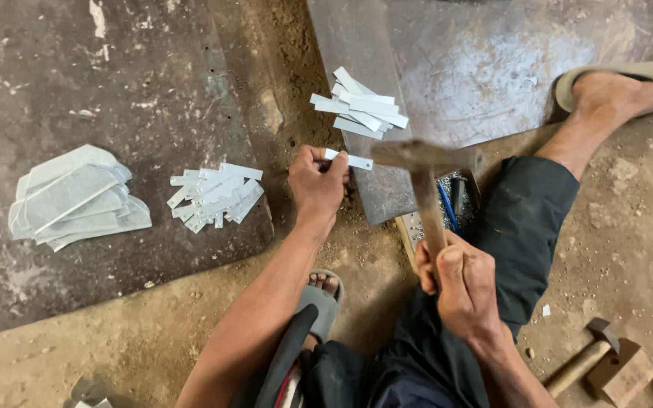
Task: The person sits on the ground and hammers small white strips one at a time on a metal plate, breaking them into smaller pieces with a hammer. Broken pieces accumulate in a pile beside the plate as the person picks up the next strip and repeats the hammering.
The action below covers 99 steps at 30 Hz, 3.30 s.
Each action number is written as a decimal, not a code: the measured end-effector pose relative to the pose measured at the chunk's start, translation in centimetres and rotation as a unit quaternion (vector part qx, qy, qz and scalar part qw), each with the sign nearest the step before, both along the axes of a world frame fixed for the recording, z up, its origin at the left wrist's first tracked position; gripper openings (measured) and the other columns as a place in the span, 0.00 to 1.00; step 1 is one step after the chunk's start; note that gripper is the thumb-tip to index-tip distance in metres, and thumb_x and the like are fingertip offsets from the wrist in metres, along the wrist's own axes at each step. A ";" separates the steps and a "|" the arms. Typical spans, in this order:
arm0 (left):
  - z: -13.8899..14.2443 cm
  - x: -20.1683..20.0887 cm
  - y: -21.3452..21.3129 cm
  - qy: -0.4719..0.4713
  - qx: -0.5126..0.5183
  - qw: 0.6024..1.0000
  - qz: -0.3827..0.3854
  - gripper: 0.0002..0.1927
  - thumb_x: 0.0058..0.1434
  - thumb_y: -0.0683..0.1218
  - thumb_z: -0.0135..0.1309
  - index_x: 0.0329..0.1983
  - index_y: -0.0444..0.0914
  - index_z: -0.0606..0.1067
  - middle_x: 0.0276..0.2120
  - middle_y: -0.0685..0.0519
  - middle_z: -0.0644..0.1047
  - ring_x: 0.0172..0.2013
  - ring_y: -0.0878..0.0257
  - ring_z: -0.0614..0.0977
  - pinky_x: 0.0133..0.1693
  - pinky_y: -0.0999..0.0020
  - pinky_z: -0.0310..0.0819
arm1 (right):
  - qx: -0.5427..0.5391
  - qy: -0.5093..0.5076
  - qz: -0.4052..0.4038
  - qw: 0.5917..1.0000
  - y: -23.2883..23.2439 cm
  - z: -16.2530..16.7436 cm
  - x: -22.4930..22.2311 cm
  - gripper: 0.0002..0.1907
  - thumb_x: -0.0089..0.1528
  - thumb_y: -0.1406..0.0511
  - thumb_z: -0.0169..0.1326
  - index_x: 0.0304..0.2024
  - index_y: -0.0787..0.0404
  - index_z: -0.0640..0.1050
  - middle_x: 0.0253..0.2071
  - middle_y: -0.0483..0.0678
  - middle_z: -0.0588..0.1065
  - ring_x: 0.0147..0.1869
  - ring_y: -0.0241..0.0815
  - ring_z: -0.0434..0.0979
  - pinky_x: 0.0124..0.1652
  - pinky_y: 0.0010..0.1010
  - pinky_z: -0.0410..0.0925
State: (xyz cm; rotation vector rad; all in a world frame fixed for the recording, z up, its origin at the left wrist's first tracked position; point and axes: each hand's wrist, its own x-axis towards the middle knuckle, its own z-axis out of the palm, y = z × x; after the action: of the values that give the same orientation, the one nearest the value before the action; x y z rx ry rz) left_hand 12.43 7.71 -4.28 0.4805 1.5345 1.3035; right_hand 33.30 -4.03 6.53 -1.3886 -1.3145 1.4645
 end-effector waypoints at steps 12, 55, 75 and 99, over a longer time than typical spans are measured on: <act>0.6 -0.1 -0.3 0.059 -0.015 0.998 -0.024 0.12 0.61 0.41 0.61 0.33 0.34 0.68 0.29 0.49 0.78 0.26 0.66 0.80 0.25 0.70 0.74 | -0.032 -0.164 0.021 0.986 1.3 -7.4 2.5 0.30 0.74 0.56 0.39 0.22 0.66 0.71 0.16 0.43 0.65 0.19 0.35 0.62 0.22 0.27 0.59; 7.4 -1.6 5.6 0.290 0.293 0.865 -0.286 0.18 0.65 0.39 0.56 0.59 0.40 0.76 0.37 0.52 0.77 0.35 0.65 0.78 0.38 0.70 0.73 | 0.103 -0.404 -0.060 0.907 4.3 -7.8 3.4 0.09 0.65 0.65 0.50 0.39 0.67 0.73 0.30 0.60 0.74 0.37 0.62 0.77 0.36 0.49 0.68; -4.3 -2.5 1.0 -0.117 0.047 0.990 -0.057 0.06 0.63 0.37 0.56 0.43 0.33 0.75 0.33 0.49 0.80 0.27 0.63 0.81 0.30 0.67 0.76 | 0.049 -0.019 -0.163 0.985 5.9 -4.7 0.4 0.05 0.59 0.74 0.62 0.38 0.64 0.83 0.31 0.39 0.79 0.34 0.27 0.75 0.35 0.19 0.68; -2.0 -1.1 0.3 -0.181 0.022 0.983 -0.007 0.08 0.62 0.40 0.61 0.36 0.34 0.73 0.27 0.49 0.80 0.25 0.64 0.80 0.29 0.70 0.76 | 0.166 -0.261 -0.104 0.945 2.1 -6.7 -2.3 0.17 0.58 0.65 0.66 0.41 0.68 0.73 0.34 0.52 0.76 0.35 0.40 0.77 0.36 0.29 0.72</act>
State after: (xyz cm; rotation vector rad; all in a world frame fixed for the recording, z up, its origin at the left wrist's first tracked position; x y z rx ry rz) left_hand 11.36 8.03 -6.31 0.2624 1.1983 1.3334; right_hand 31.04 -1.89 -0.15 -1.6817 -1.5856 0.7079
